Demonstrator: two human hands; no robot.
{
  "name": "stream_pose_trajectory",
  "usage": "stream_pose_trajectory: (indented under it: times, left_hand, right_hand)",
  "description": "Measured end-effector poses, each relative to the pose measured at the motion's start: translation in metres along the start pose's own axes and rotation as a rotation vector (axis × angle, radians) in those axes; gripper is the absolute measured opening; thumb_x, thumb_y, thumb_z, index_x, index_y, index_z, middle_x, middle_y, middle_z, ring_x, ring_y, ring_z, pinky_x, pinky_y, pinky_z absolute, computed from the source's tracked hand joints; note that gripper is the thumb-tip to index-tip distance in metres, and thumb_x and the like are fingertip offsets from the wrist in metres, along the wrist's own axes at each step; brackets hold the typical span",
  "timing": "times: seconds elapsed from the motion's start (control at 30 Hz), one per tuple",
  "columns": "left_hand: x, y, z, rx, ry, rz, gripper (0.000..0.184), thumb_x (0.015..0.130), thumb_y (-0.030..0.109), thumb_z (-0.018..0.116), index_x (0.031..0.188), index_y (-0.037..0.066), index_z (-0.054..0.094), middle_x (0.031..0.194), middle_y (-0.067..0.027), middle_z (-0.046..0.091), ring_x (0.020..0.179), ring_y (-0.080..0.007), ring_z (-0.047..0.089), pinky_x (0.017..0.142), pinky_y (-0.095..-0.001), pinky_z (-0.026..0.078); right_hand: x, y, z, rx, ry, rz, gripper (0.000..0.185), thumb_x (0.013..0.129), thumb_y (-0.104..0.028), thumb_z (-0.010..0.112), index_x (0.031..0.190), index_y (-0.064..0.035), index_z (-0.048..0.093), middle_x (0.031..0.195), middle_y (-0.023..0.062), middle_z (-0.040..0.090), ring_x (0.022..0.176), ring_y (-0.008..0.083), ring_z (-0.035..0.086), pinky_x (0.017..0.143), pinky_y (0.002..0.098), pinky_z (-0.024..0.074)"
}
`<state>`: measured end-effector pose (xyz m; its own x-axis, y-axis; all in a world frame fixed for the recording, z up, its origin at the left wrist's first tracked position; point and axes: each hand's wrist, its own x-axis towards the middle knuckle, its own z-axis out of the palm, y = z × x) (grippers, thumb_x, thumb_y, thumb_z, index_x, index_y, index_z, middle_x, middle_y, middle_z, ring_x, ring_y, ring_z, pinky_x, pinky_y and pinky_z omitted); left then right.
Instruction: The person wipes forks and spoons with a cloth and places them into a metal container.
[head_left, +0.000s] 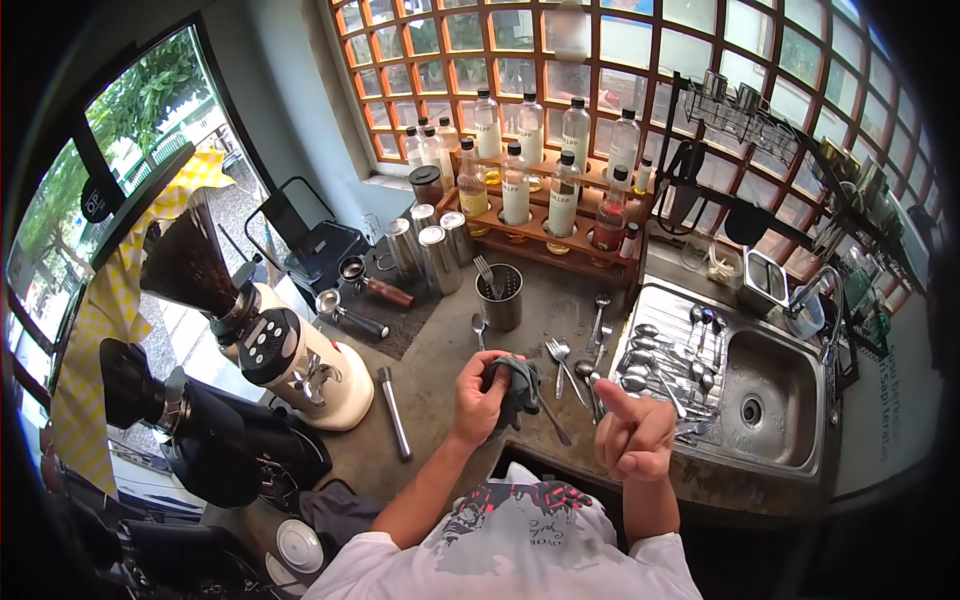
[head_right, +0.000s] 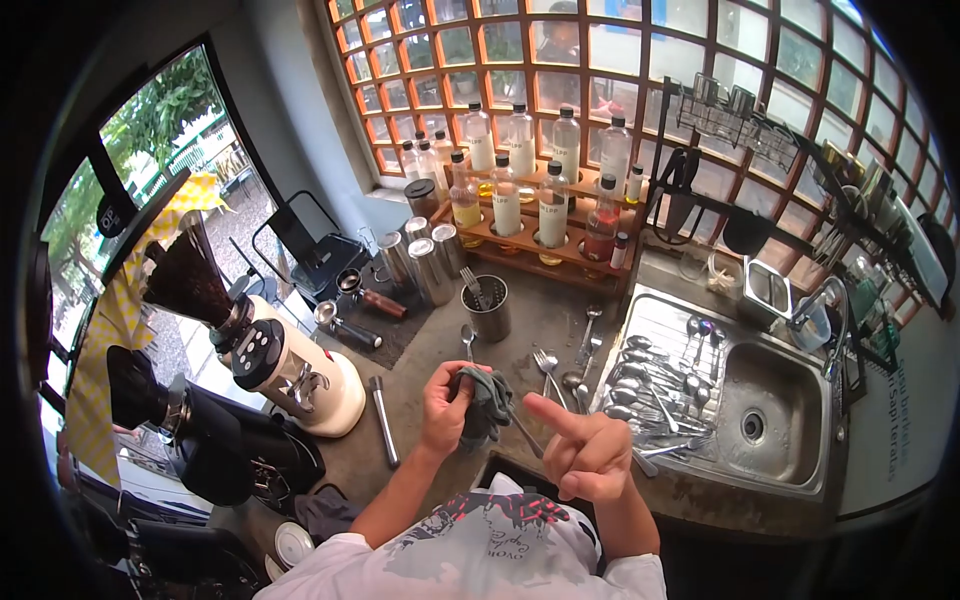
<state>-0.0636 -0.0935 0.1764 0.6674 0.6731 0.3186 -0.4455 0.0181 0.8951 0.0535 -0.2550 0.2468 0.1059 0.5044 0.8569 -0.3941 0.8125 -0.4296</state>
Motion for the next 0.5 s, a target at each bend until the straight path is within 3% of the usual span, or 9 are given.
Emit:
stream_pose_trajectory:
  times: [0.17, 0.27, 0.3, 0.4, 0.43, 0.5]
  left_hand:
    - [0.000, 0.001, 0.000, 0.037, 0.007, 0.006, 0.016, 0.094, 0.014, 0.050, 0.103, 0.000, 0.052, 0.102, -0.0099, 0.063, 0.087, -0.0108, 0.059, 0.081, -0.0246, 0.048]
    - [0.001, 0.000, -0.001, 0.036, 0.028, 0.019, 0.016, 0.095, 0.014, 0.050, 0.103, 0.000, 0.052, 0.102, -0.0098, 0.063, 0.087, -0.0108, 0.059, 0.081, -0.0247, 0.048]
    - [0.001, 0.000, -0.001, 0.035, 0.039, 0.026, 0.016, 0.095, 0.014, 0.049, 0.103, 0.000, 0.052, 0.102, -0.0098, 0.063, 0.087, -0.0108, 0.059, 0.081, -0.0248, 0.048]
    - [0.001, 0.000, 0.000, 0.069, 0.085, 0.059, 0.017, 0.094, 0.016, 0.050, 0.103, 0.000, 0.051, 0.100, -0.0096, 0.063, 0.086, -0.0110, 0.059, 0.081, -0.0249, 0.048]
    - [0.002, 0.000, 0.001, 0.086, 0.106, 0.074, 0.018, 0.094, 0.016, 0.051, 0.103, 0.000, 0.051, 0.100, -0.0094, 0.063, 0.086, -0.0110, 0.059, 0.081, -0.0249, 0.048]
    - [0.001, -0.006, -0.002, 0.132, 0.107, 0.080, 0.018, 0.094, 0.017, 0.051, 0.101, 0.000, 0.052, 0.098, -0.0084, 0.063, 0.085, -0.0106, 0.059, 0.079, -0.0245, 0.048]
  right_hand:
    - [-0.006, 0.001, -0.006, -0.001, 0.067, 0.048, 0.023, 0.071, 0.007, 0.053, 0.049, 0.0108, 0.052, 0.121, 0.0478, 0.035, 0.036, 0.0147, 0.051, 0.036, 0.0257, 0.0376]
    - [-0.012, 0.008, -0.016, -0.106, 0.218, 0.116, 0.013, 0.077, -0.001, 0.060, 0.070, 0.0091, 0.060, 0.117, 0.0383, 0.049, 0.047, 0.0162, 0.057, 0.044, 0.0263, 0.0431]
    - [-0.015, 0.013, -0.018, -0.106, 0.217, 0.115, 0.013, 0.077, -0.001, 0.060, 0.070, 0.0091, 0.060, 0.117, 0.0383, 0.049, 0.047, 0.0162, 0.057, 0.044, 0.0263, 0.0431]
    - [-0.026, 0.039, -0.025, -1.083, 0.295, 0.425, 0.020, 0.084, -0.008, 0.062, 0.099, 0.0034, 0.056, 0.098, 0.0206, 0.062, 0.061, 0.0140, 0.059, 0.056, 0.0250, 0.0461]
    - [-0.033, 0.044, -0.027, -1.084, 0.294, 0.421, 0.020, 0.084, -0.008, 0.062, 0.099, 0.0034, 0.056, 0.098, 0.0206, 0.062, 0.061, 0.0140, 0.059, 0.056, 0.0250, 0.0461]
    - [-0.050, 0.052, -0.027, -0.917, 0.335, 0.684, 0.026, 0.086, -0.009, 0.060, 0.109, -0.0004, 0.050, 0.086, 0.0120, 0.061, 0.064, 0.0121, 0.057, 0.060, 0.0237, 0.0455]
